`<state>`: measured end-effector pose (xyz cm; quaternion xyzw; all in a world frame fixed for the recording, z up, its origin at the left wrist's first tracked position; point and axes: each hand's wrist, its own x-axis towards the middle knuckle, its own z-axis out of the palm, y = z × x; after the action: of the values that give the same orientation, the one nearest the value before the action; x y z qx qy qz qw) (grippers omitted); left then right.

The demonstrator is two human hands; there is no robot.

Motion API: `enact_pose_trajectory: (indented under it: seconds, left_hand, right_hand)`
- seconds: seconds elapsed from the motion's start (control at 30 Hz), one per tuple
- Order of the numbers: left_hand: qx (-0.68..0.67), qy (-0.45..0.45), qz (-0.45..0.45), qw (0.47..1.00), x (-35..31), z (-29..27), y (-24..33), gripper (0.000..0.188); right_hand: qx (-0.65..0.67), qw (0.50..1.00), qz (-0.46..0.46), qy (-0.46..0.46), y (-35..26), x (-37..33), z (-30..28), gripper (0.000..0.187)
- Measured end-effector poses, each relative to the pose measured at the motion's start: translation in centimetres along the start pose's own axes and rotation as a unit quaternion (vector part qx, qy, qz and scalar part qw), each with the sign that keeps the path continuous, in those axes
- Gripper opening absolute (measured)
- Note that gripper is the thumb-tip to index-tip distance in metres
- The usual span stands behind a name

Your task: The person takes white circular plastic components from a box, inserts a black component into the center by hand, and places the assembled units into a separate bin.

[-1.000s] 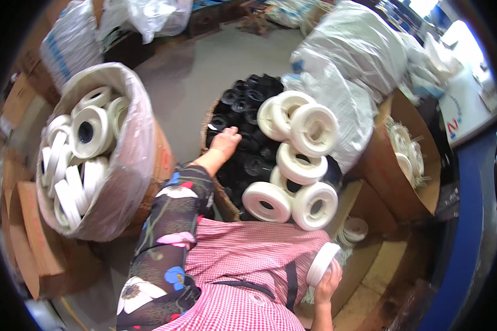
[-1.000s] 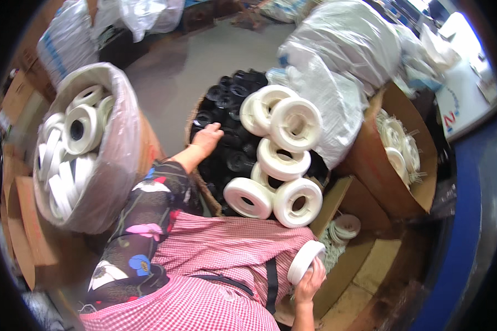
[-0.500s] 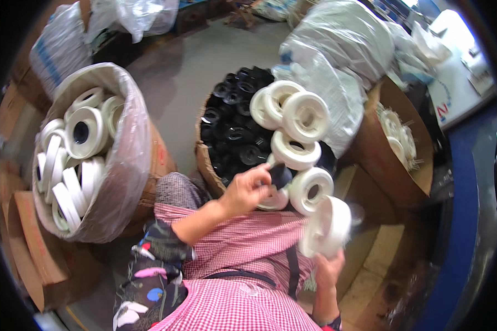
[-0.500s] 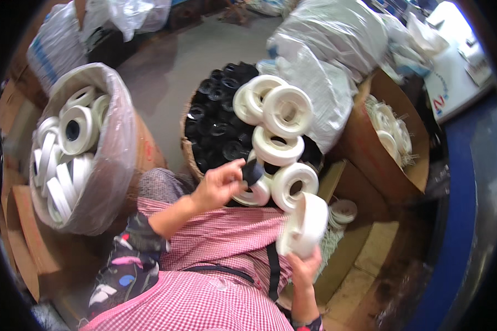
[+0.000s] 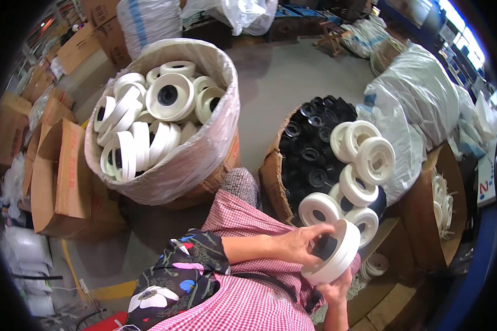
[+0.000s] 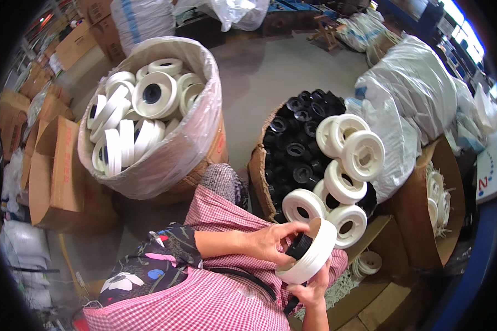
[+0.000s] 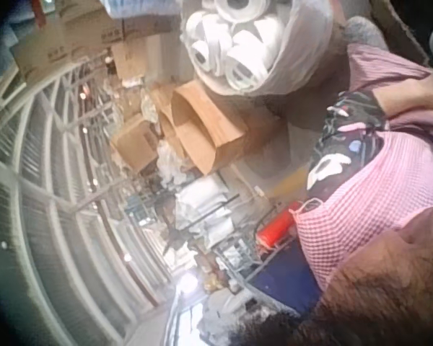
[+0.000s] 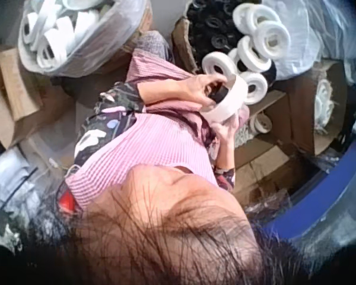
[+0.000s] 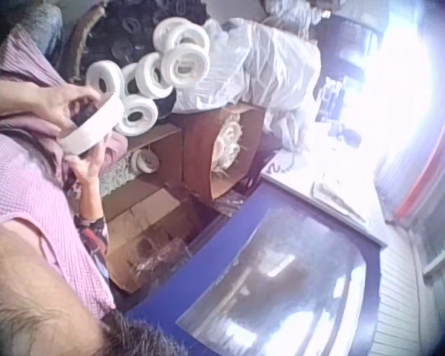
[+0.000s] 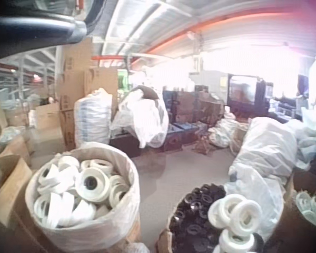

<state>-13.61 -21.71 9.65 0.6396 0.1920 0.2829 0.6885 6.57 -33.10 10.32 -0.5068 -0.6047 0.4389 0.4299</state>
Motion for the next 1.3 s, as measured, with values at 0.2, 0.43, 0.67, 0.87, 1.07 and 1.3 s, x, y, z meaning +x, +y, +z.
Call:
enact_pose_trajectory:
  seconds: [0.2,0.43,0.67,0.87,1.07,1.3]
  left_hand:
    - [-0.475,-0.125,-0.21,0.845,0.3,-0.3,-1.7,0.059]
    - [-0.173,-0.071,-0.091,0.978,-0.2,-1.6,-2.9,0.064]
    - [-0.058,-0.108,-0.117,0.986,0.7,-2.4,-2.8,0.075]
    - [-0.089,-0.016,-0.084,0.992,1.0,-3.7,-0.7,0.073]
    - [0.103,0.018,-0.011,0.994,-0.7,-8.4,2.2,0.074]
    - [0.396,0.416,-0.039,0.818,-6.9,-22.3,14.8,0.063]
  right_hand:
    - [-0.322,0.91,-0.253,-0.057,-2.8,1.8,0.0,0.076]
    - [-0.24,0.939,-0.238,-0.068,-1.8,3.7,-0.3,0.1]
    - [0.386,0.731,0.487,-0.281,1.1,3.8,-2.9,0.045]
    - [-0.098,0.993,-0.046,0.044,-1.9,5.2,1.0,0.044]
    - [0.382,0.864,0.29,-0.152,-0.8,8.9,1.7,0.038]
    - [-0.534,0.824,-0.109,-0.156,5.9,10.8,0.6,0.016]
